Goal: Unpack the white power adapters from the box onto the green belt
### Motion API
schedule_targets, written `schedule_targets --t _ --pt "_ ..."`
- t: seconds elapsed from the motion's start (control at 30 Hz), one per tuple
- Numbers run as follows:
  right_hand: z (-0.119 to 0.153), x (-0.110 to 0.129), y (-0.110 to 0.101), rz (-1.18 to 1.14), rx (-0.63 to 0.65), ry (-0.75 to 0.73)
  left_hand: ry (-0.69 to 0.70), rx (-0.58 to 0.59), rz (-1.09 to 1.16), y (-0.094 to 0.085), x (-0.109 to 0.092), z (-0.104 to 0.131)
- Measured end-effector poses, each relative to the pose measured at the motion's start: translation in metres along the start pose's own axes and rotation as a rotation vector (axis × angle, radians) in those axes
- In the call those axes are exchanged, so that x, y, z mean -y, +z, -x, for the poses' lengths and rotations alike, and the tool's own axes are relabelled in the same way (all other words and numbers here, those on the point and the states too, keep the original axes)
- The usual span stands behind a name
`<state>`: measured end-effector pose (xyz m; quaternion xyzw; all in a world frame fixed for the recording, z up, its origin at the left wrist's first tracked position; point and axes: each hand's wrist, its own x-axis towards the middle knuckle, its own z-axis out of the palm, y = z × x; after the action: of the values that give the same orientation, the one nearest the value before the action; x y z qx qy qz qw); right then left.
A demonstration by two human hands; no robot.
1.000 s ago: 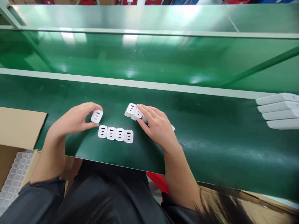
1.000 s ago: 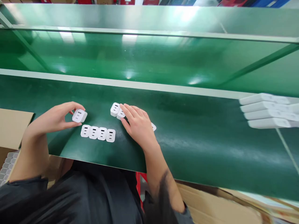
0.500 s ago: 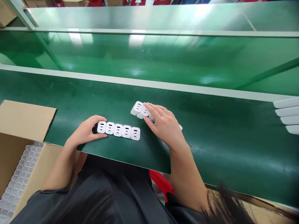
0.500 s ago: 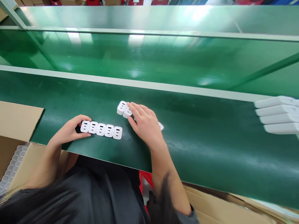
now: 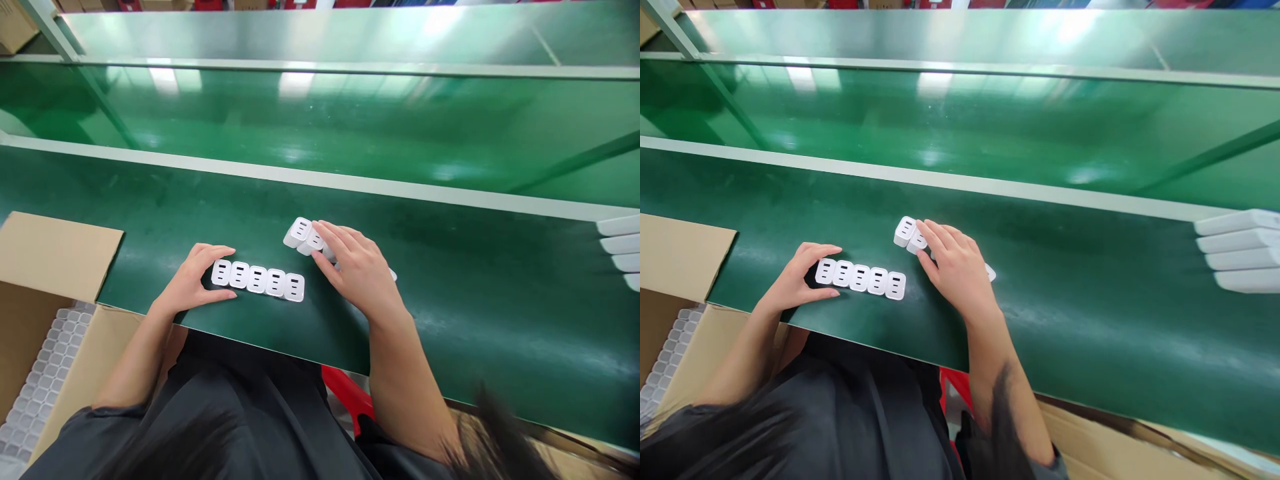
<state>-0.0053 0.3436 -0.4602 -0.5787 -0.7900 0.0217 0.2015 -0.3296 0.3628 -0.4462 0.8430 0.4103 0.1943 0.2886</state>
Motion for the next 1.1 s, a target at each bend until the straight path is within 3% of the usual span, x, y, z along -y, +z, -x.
schedule_targets --t 0.07,0.17,0.3,0.4,0.47,0.57,0.7,0.8,0.9,1.1 --pt "0.000 -0.002 0.001 0.004 -0.005 -0.002 0.029 0.019 0.003 0.001 -0.004 -0.003" --pt "0.001 0.001 -0.004 0.034 -0.031 -0.028 -0.035 0.067 0.026 0.003 -0.010 -0.006" --pt "-0.001 0.022 -0.010 -0.027 -0.137 -0.247 -0.097 0.067 0.075 0.006 -0.014 -0.007" --pt "-0.002 0.042 -0.004 -0.209 -0.031 -0.452 -0.039 0.049 0.086 0.009 -0.012 -0.008" --pt "-0.002 0.050 0.003 -0.285 0.068 -0.501 -0.023 0.040 0.071 0.013 -0.013 -0.007" --pt "0.000 0.049 0.005 -0.389 0.158 -0.482 -0.024 -0.008 0.028 0.028 -0.022 -0.001" --pt "0.003 0.036 -0.009 -0.530 0.313 -0.425 0.009 -0.137 0.005 0.057 -0.044 0.012" --pt "0.003 0.029 -0.018 -0.579 0.394 -0.404 0.018 -0.160 0.025 0.072 -0.055 0.017" --pt "0.003 0.028 -0.020 -0.588 0.414 -0.389 -0.012 -0.151 0.079 0.074 -0.056 0.018" --pt "0.003 0.028 -0.019 -0.580 0.421 -0.387 -0.080 0.013 0.304 0.059 -0.045 0.024"
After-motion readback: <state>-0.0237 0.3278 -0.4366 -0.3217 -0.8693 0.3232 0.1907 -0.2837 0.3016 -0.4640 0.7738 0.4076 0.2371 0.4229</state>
